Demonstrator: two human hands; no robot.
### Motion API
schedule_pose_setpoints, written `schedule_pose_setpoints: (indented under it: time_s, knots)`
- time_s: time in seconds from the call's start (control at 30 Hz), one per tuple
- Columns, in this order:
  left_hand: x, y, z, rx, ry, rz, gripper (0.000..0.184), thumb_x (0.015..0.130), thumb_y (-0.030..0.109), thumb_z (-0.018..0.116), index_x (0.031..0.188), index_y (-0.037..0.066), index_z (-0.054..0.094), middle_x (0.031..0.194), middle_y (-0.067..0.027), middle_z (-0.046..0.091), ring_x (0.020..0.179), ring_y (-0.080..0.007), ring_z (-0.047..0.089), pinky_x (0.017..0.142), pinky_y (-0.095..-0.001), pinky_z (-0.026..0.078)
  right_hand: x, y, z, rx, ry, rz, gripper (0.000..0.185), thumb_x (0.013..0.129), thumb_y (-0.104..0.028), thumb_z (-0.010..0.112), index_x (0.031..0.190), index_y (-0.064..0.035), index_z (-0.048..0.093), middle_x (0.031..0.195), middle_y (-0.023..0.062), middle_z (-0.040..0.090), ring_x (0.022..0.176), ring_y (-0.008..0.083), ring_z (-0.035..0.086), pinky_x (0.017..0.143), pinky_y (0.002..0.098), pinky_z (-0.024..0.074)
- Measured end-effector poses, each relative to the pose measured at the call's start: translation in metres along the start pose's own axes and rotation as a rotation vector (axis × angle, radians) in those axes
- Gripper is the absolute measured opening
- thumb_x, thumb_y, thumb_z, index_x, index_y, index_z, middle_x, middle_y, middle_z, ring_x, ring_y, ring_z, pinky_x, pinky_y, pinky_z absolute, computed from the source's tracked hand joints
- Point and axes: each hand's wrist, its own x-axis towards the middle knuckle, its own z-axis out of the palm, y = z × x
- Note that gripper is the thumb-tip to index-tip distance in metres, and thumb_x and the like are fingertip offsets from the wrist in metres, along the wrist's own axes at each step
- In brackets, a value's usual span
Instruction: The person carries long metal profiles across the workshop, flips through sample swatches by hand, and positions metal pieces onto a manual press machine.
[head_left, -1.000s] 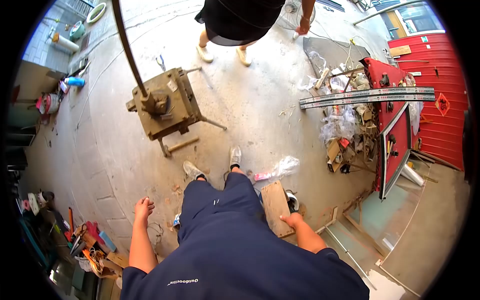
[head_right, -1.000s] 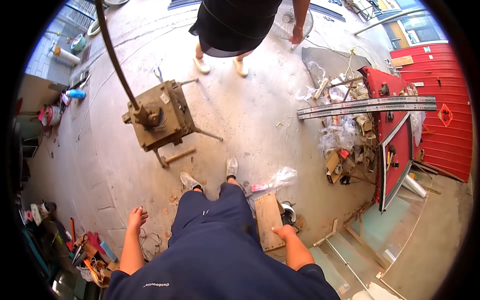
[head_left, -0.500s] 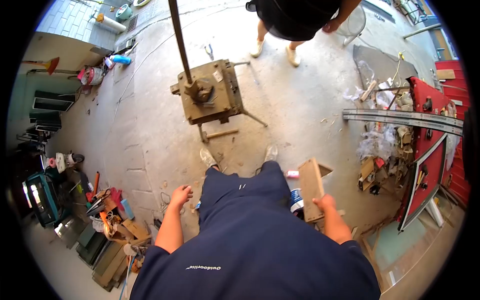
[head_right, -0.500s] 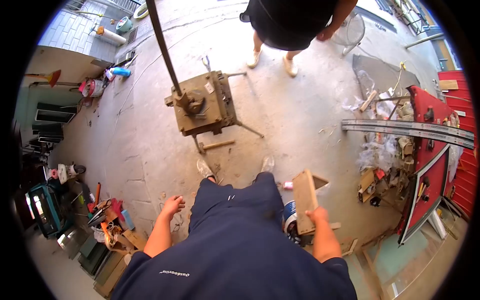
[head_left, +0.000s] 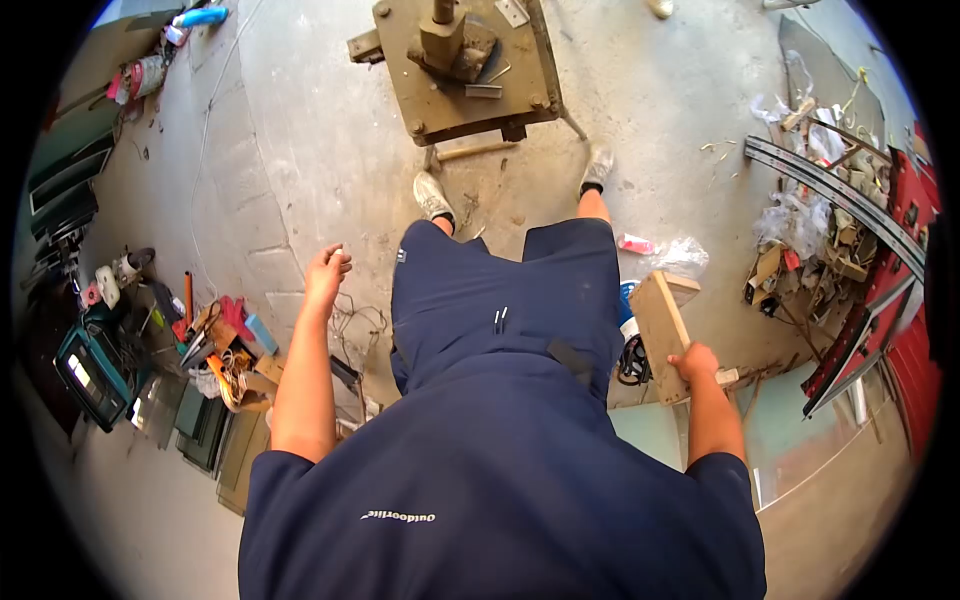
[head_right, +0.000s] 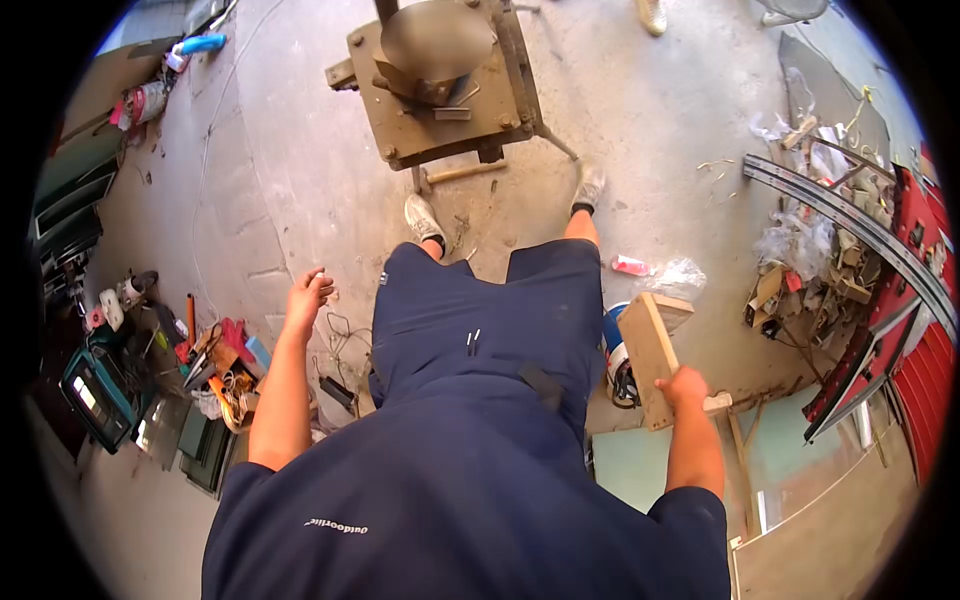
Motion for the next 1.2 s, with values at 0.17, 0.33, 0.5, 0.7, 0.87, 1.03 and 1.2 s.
schedule_pose_setpoints:
  time_s: [0.17, 0.33, 0.5, 0.7, 0.87, 1.03, 1.2]
  knots:
    - [-0.013, 0.005, 0.049, -0.063, 0.027, -0.128, 0.044, 0.108, 0.028, 0.055, 0.145, 0.005, 0.055, 0.122, -0.0085, 0.071, 0.106, -0.0166, 0.069, 0.086, -0.0319, 0.055, 0.077, -0.043, 0.027, -0.163, -0.090, -0.249, 0.070, 0.079, -0.054, 0.084, 0.128, -0.0065, 0.068, 0.122, 0.0154, 0.074, 0.115, 0.0308, 0.071, 0.097, 0.0434, 0.0557]
    - [-0.019, 0.031, 0.119, -0.040, -0.063, -0.158, 0.043, 0.109, 0.025, 0.054, 0.148, 0.005, 0.052, 0.126, -0.0090, 0.068, 0.108, -0.0171, 0.067, 0.086, -0.0315, 0.057, 0.153, -0.105, 0.054, -0.183, -0.095, -0.525, 0.059, 0.077, -0.046, 0.085, 0.119, -0.0077, 0.071, 0.120, 0.0174, 0.073, 0.114, 0.0305, 0.070, 0.094, 0.0415, 0.0563]
    - [-0.004, 0.057, 0.172, 0.011, -0.083, -0.194, 0.042, 0.110, 0.024, 0.054, 0.148, 0.006, 0.052, 0.127, -0.0096, 0.068, 0.107, -0.0179, 0.068, 0.084, -0.0321, 0.059, 0.294, -0.161, 0.177, -0.172, 0.140, -0.890, 0.052, 0.076, -0.037, 0.086, 0.116, -0.0071, 0.071, 0.116, 0.0183, 0.072, 0.114, 0.0343, 0.068, 0.097, 0.0444, 0.0533]
    - [0.016, 0.061, 0.190, 0.022, -0.026, -0.313, 0.043, 0.110, 0.030, 0.053, 0.149, 0.011, 0.053, 0.127, -0.0087, 0.070, 0.099, -0.0151, 0.071, 0.071, -0.0261, 0.056, 0.324, -0.258, 0.123, -0.050, -0.048, -1.001, 0.052, 0.075, -0.036, 0.087, 0.116, -0.0075, 0.070, 0.115, 0.0181, 0.071, 0.115, 0.0351, 0.066, 0.098, 0.0450, 0.0519]
    - [0.032, 0.051, 0.202, -0.054, 0.093, -0.363, 0.039, 0.110, 0.027, 0.053, 0.145, 0.011, 0.056, 0.107, -0.0027, 0.073, 0.072, -0.0055, 0.066, 0.058, -0.0188, 0.047, 0.364, -0.319, 0.132, 0.004, -0.098, -1.147, 0.052, 0.075, -0.035, 0.087, 0.116, -0.0079, 0.070, 0.115, 0.0179, 0.070, 0.115, 0.0357, 0.065, 0.099, 0.0455, 0.0508]
    - [0.045, 0.030, 0.202, -0.056, 0.190, -0.300, 0.036, 0.109, 0.026, 0.055, 0.140, 0.007, 0.060, 0.094, -0.0031, 0.071, 0.059, -0.0055, 0.058, 0.052, -0.0182, 0.043, 0.388, -0.387, 0.134, 0.069, -0.139, -1.223, 0.051, 0.075, -0.034, 0.087, 0.116, -0.0083, 0.070, 0.114, 0.0177, 0.069, 0.116, 0.0364, 0.064, 0.100, 0.0460, 0.0497]
    - [0.059, 0.027, 0.199, -0.024, 0.250, -0.282, 0.035, 0.108, 0.024, 0.056, 0.136, 0.005, 0.061, 0.086, -0.0028, 0.069, 0.052, -0.0050, 0.051, 0.046, -0.0194, 0.038, 0.381, -0.405, 0.125, 0.184, 0.044, -1.232, 0.048, 0.071, -0.027, 0.090, 0.111, -0.0093, 0.070, 0.108, 0.0140, 0.068, 0.110, 0.0357, 0.063, 0.095, 0.0470, 0.0496]
